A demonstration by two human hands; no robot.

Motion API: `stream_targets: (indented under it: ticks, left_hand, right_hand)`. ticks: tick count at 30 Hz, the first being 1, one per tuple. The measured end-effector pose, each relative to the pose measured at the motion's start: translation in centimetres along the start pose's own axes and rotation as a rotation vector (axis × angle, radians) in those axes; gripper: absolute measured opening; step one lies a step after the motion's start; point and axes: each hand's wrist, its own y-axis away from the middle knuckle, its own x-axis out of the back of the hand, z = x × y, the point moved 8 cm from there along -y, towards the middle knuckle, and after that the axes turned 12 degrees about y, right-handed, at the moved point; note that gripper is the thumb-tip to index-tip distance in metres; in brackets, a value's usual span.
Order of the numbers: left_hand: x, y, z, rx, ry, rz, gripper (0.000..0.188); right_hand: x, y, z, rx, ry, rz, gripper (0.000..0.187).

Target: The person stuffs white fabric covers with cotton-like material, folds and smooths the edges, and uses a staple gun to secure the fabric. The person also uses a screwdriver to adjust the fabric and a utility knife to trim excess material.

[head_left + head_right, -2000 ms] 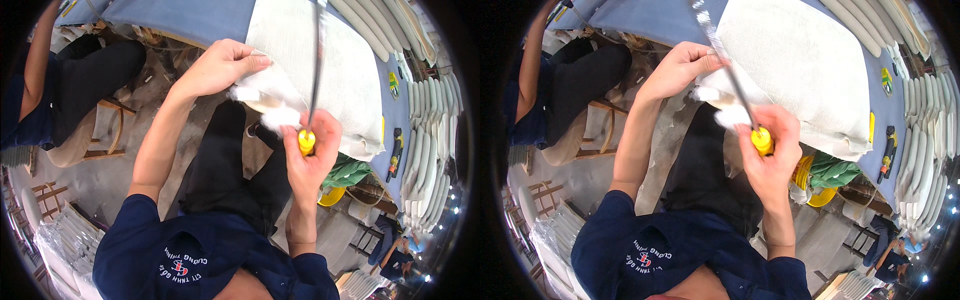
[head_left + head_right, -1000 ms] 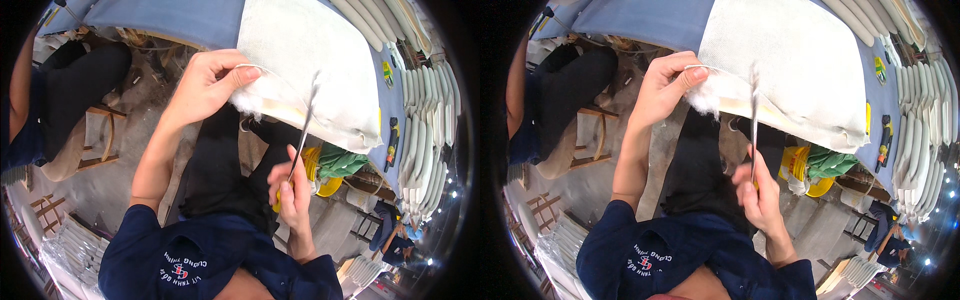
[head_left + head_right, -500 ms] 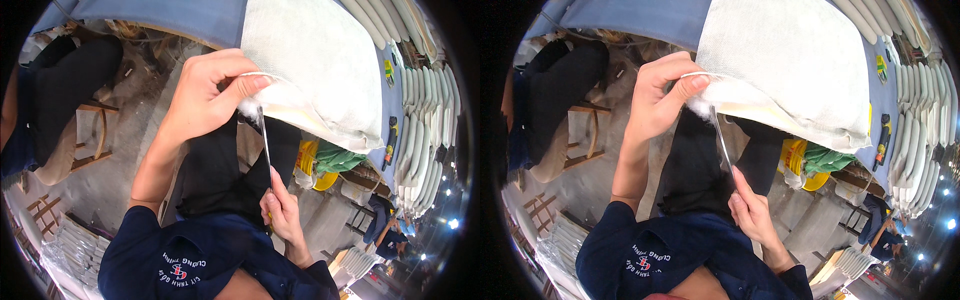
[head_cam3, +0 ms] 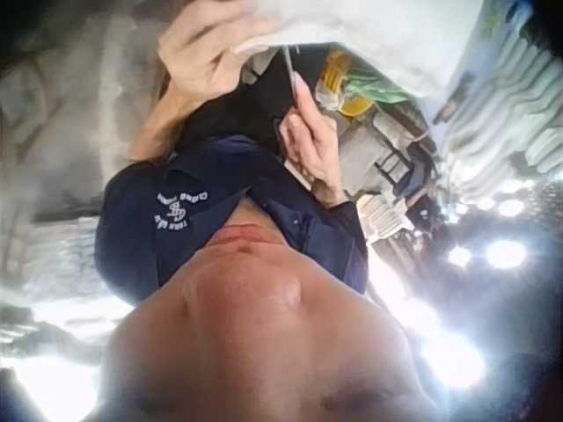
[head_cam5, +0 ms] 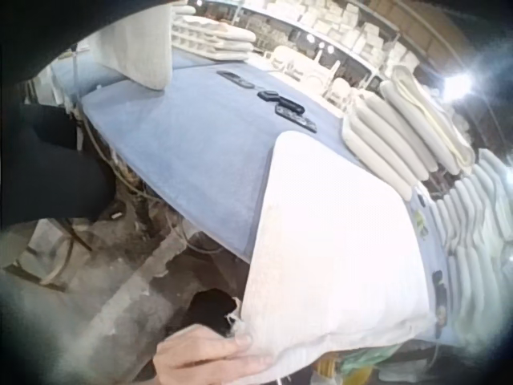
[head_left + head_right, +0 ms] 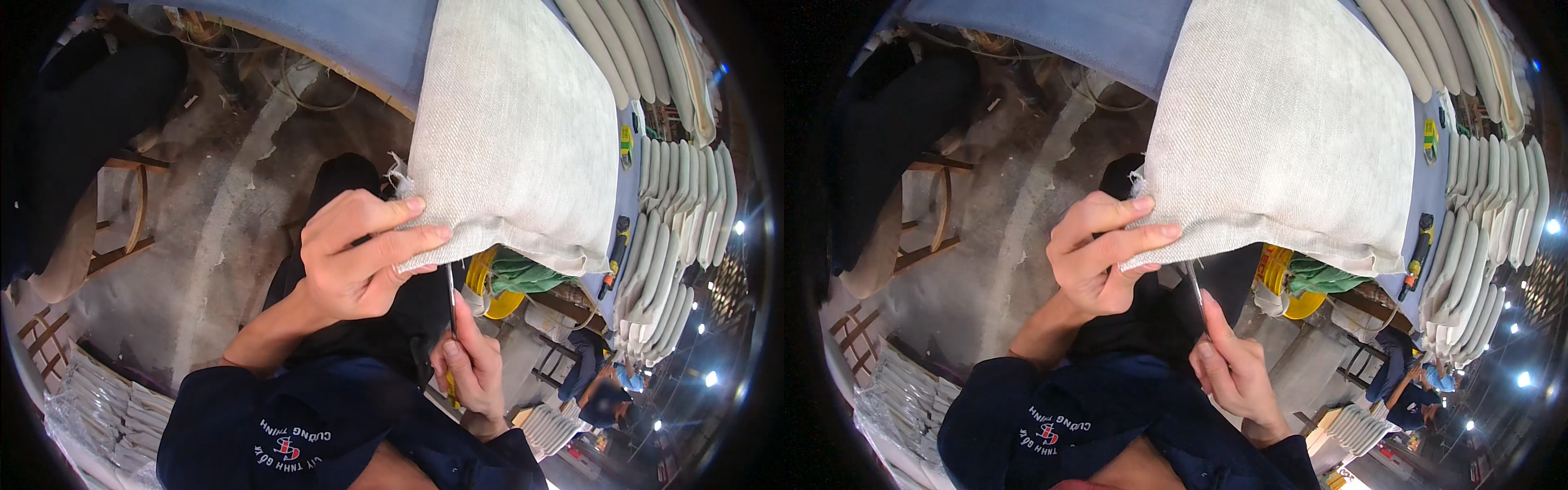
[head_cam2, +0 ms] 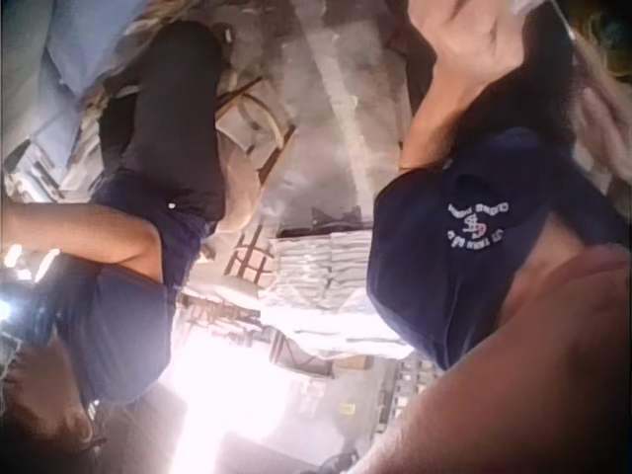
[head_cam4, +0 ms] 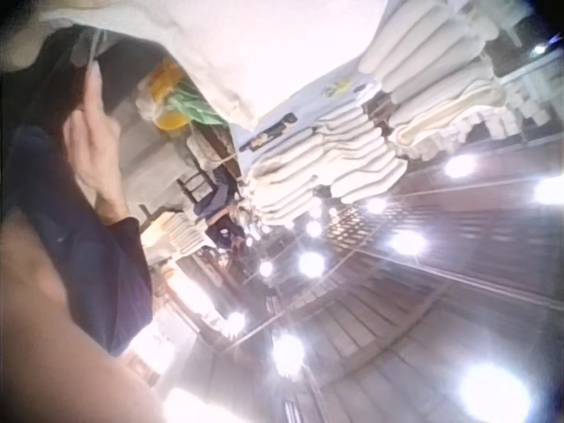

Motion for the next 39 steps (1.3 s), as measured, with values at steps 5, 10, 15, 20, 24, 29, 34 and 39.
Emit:
stream_targets:
  ticks: [5,10,15,20,24,29,34,39]
  left_hand:
    - [-0.1,0.6,-0.5,0.005,0.022,-0.014,0.033]
    - [-0.1,0.4,-0.5,0.053,0.038,-0.009,0.03]
    - [0.1,0.0,-0.8,-0.071,0.01,0.009,0.028]
    - [0.4,-2.0,-0.3,-0.043,-0.049,-0.076,0.024]
    - [-0.3,-1.0,-1.0,0.042,-0.021,-0.168,0.021]
    - [0.0,-1.1,-0.7,0.109,-0.01,-0.173,0.022]
    - [0.1,-1.3,-0.4,0.121,-0.003,-0.158,0.022]
    - [0.3,-1.1,-0.8,0.13,0.027,-0.144,0.019]
  right_hand:
    - [1.5,-0.1,-2.6,-0.193,0.071,-0.049,0.062]
    - [2.3,-1.6,-3.8,-0.343,0.048,-0.074,0.059]
    - [1.7,-2.1,-2.8,-0.314,-0.121,-0.059,0.059]
    - [-1.5,1.2,-0.6,-0.202,-0.481,0.088,0.06]
    - [-2.9,1.2,-0.7,-0.069,-0.401,0.097,0.06]
    - [-2.0,-0.1,-3.0,-0.247,-0.37,0.028,0.062]
    - [0.5,-1.4,-6.0,-0.371,-0.375,-0.111,0.063]
    - [0.4,-2.9,-5.5,-0.301,-0.25,-0.017,0.064]
